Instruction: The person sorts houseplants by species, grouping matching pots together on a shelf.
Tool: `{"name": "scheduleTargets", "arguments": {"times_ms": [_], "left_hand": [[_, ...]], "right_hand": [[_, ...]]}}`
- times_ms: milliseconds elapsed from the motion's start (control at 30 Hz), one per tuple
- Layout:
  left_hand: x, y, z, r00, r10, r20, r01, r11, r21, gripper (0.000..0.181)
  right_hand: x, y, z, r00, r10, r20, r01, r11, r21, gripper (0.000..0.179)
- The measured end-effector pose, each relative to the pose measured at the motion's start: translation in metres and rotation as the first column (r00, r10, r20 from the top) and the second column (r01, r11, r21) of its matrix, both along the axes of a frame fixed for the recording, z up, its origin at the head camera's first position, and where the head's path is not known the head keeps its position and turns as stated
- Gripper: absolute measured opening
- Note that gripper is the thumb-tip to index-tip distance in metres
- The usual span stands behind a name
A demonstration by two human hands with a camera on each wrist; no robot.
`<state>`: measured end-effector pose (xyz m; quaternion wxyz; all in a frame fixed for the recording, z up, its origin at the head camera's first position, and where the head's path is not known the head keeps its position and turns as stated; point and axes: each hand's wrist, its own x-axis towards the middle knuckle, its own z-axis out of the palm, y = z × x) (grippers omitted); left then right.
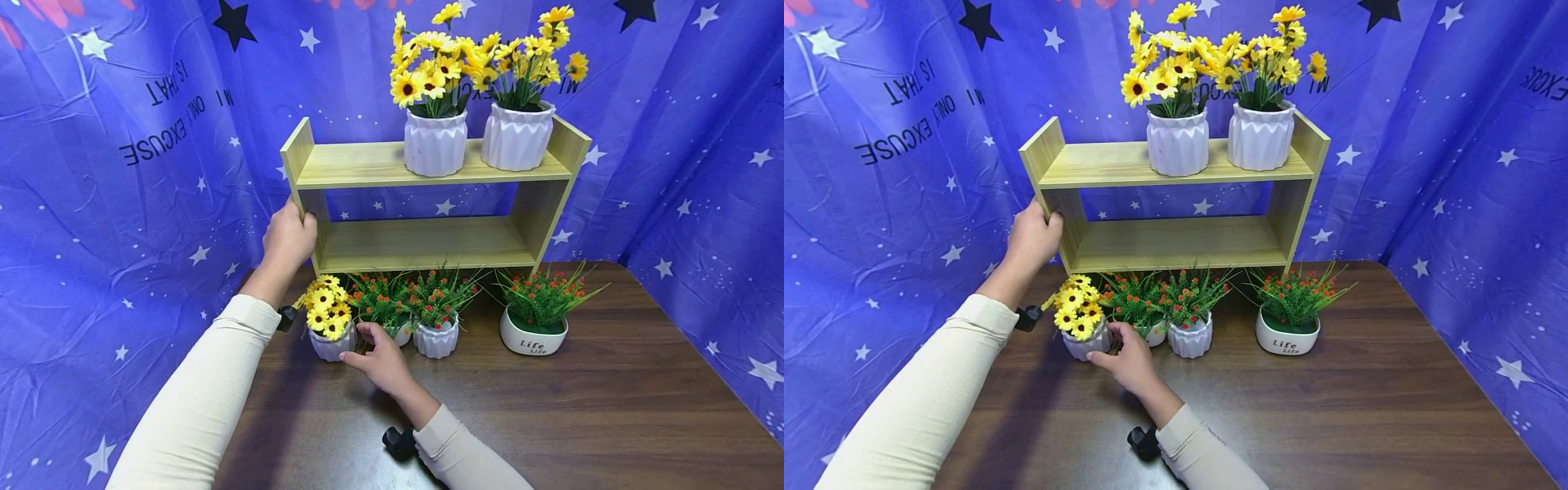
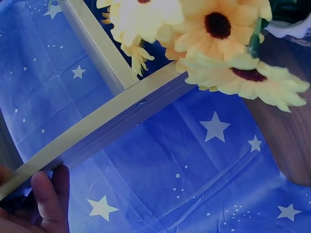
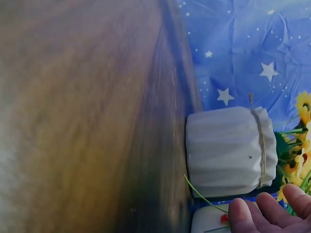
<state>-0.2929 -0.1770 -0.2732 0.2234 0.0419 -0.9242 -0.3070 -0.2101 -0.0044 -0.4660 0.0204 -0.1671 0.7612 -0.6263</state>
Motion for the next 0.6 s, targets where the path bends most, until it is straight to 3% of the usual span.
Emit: {"name": "scheduleTargets", "arguments": {"times_ms": [333,600], "left_hand": [[0.001,-0.001,0.001,1.0,0.003,0.011,-0.003,1.0,0.003,0.029],[-0.001,-0.001,0.0,1.0,0.002,0.014,-0.002,1.0,0.005,0.029]], "right_hand": [[-0.018,-0.008,-0.003,0.999,-0.048,-0.014,0.049,0.995,0.084,0.066],[-0.026,-0.021,-0.008,0.999,-0.047,-0.02,0.048,0.997,0.052,0.064]]}}
